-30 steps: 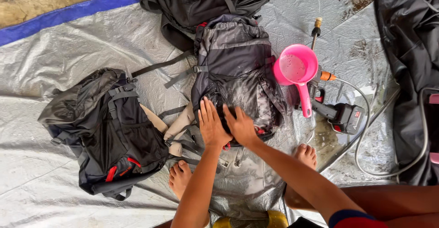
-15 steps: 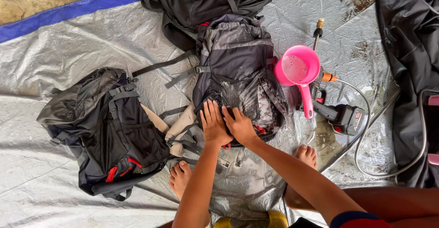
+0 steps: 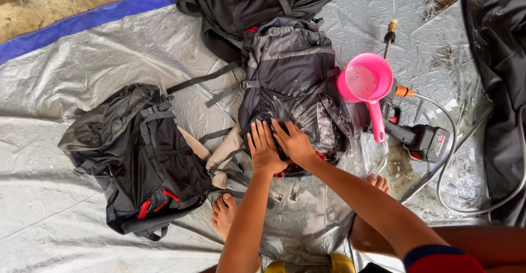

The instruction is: The person scrubs a black backpack with a brush and soapy water on a tarp. They repeatedly apply soap and scrub various sections of the backpack, including the front pocket and straps.

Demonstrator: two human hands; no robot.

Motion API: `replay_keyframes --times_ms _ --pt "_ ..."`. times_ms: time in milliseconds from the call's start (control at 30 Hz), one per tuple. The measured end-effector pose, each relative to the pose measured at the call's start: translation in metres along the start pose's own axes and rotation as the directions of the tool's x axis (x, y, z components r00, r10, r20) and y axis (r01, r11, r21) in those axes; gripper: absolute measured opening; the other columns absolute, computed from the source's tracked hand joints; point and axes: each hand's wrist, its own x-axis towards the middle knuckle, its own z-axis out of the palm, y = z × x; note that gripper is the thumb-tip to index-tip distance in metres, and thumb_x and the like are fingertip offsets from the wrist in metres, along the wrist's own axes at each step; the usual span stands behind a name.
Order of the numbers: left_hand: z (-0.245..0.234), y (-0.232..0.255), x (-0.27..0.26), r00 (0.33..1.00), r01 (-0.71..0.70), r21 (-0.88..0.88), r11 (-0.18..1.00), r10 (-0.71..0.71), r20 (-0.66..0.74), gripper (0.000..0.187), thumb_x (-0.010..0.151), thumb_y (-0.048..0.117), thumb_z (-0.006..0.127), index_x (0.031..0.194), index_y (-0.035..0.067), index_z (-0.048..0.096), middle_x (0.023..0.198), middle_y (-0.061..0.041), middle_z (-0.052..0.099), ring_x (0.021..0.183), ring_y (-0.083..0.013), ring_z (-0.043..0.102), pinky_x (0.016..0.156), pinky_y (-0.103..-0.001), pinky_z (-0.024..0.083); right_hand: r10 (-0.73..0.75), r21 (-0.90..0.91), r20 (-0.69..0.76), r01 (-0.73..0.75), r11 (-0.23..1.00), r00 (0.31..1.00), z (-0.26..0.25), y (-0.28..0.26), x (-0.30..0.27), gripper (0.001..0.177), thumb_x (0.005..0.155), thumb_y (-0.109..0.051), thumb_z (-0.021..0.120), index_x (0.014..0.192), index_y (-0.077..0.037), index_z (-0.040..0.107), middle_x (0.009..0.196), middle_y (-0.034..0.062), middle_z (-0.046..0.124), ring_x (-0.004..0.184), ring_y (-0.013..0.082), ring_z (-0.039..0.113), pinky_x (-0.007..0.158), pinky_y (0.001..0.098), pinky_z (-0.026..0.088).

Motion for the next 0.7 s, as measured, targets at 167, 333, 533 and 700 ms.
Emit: replay_keyframes --times_ms 167,333,533,700 --pt "-0.015 0.005 -0.006 1.0 0.001 0.001 1.0 -0.001 -0.019 0.17 0.068 0.084 0.083 0.178 -0.001 -0.015 0.186 -0.024 -0.022 0.17 -0.0451 -0.025 0.134 -0.062 -0.018 0.007 0.027 0.017 -0.008 1.0 1.0 0.031 0.025 0.045 0.044 0.113 -0.032 0.065 0.154 -0.016 0.068 0.113 0.0173 0.068 0.076 0.0224 0.074 0.052 0.031 0.059" --pt "-0.022 0.008 -0.009 1.0 0.003 0.061 0.998 -0.002 -0.017 0.169 0.069 0.094 0.075 0.178 0.001 -0.016 0.186 -0.023 -0.022 0.17 -0.044 -0.023 0.134 -0.061 -0.015 -0.139 -0.068 -0.156 0.13 0.989 0.978 0.083 0.053 0.106 0.047 0.111 -0.032 0.07 0.156 -0.017 0.066 0.11 0.0124 0.063 0.078 0.0203 0.072 0.055 0.0287 0.056" --pt "-0.014 0.004 -0.003 1.0 -0.016 0.004 1.0 0.016 0.007 0.169 0.069 0.09 0.079 0.177 -0.003 -0.013 0.185 -0.026 -0.019 0.17 -0.0468 -0.023 0.133 -0.063 -0.017 -0.282 0.014 -0.107 0.285 0.958 0.954 0.027 0.042 0.068 0.046 0.11 -0.03 0.07 0.154 -0.017 0.067 0.114 0.0131 0.066 0.083 0.0202 0.073 0.065 0.0289 0.062" --pt "-0.016 0.006 -0.006 1.0 0.015 0.036 0.999 -0.015 -0.001 0.172 0.07 0.091 0.079 0.177 0.0 -0.02 0.185 -0.023 -0.026 0.169 -0.045 -0.027 0.133 -0.062 -0.018 -0.377 0.011 -0.183 0.386 0.923 0.908 0.083 0.04 0.104 0.041 0.109 -0.033 0.071 0.149 -0.022 0.07 0.109 0.0066 0.062 0.085 0.0192 0.071 0.064 0.0311 0.062"
